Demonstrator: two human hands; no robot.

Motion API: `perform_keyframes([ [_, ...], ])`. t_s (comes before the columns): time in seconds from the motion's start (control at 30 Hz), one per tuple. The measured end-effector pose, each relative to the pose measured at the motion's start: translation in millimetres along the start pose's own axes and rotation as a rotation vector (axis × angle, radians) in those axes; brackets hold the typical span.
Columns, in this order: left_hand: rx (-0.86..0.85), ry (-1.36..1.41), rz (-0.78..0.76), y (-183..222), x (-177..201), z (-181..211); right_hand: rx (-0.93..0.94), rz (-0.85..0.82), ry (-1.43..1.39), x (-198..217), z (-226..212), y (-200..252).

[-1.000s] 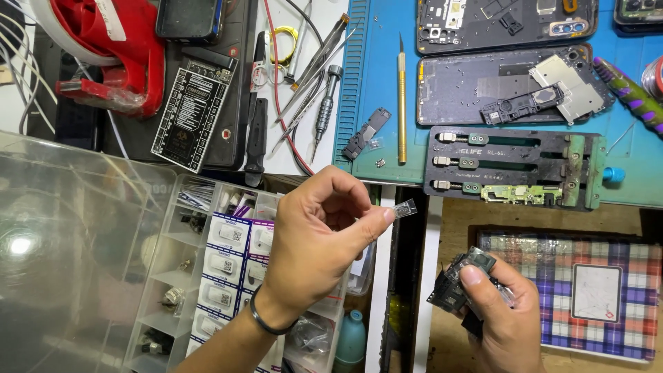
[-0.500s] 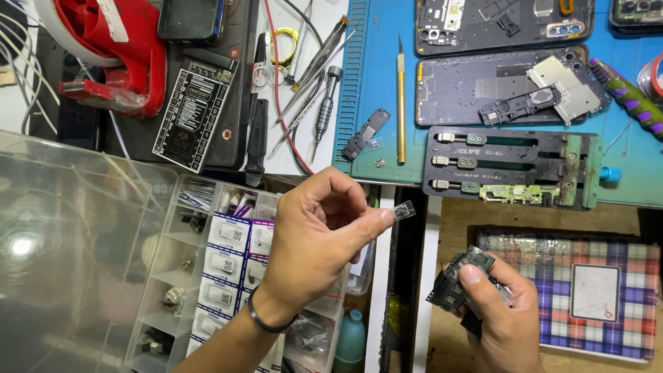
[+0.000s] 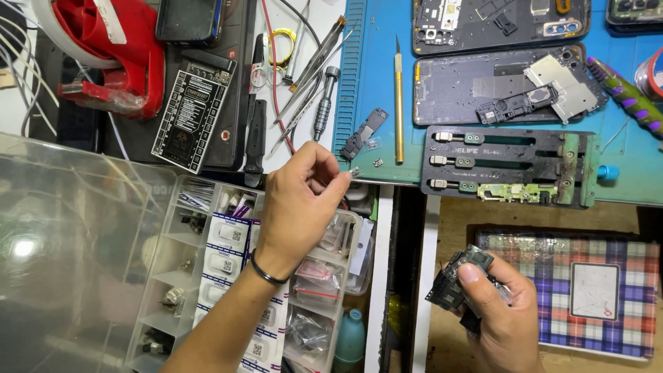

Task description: Sorting and organizing small electronic components into a multi-compartment storage box at a repair station.

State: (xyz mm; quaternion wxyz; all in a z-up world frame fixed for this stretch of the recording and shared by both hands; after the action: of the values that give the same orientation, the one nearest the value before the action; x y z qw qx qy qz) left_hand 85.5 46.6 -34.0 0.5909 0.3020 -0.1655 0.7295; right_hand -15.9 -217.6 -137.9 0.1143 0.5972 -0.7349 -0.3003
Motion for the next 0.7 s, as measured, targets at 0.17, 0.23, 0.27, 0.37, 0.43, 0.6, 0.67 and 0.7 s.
perform_keyframes([
  [0.17,0.039,-0.053,-0.029,-8,-4,-7,0.024,-0.031,-0.011,-2,-2,-1],
  [0.23,0.018,-0.032,-0.02,-11,-5,-11,0.028,-0.056,-0.007,-3,-4,-2],
  [0.27,0.013,-0.033,-0.023,-10,-5,-9,0.031,-0.053,-0.011,-2,-4,-2],
  [0.37,0.024,-0.068,-0.029,-10,-4,-7,0.065,-0.11,-0.023,-6,-7,-2],
  [0.43,0.04,-0.046,-0.038,-11,-4,-6,0.058,-0.141,-0.055,-10,-9,-1],
  [0.6,-0.075,0.033,-0.078,12,0,16,0.11,-0.191,0.015,-16,-13,-6],
  [0.67,-0.171,0.079,-0.097,28,-4,32,0.155,-0.24,0.06,-20,-24,-4],
  [0.7,-0.236,0.103,-0.12,40,-7,40,0.135,-0.256,0.081,-22,-26,-3],
])
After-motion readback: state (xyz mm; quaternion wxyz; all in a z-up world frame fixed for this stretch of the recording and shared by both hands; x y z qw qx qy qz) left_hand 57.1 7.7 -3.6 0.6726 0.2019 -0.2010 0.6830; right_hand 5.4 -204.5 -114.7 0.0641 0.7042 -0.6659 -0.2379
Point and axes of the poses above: each hand's wrist, its own y-axis away from the middle knuckle, its own x-axis out of the back of the hand, z = x × y, the point moved 6 cm from there along -y, towards the middle knuckle, and after that the axes turned 2 degrees about y, right-handed, at the moved point
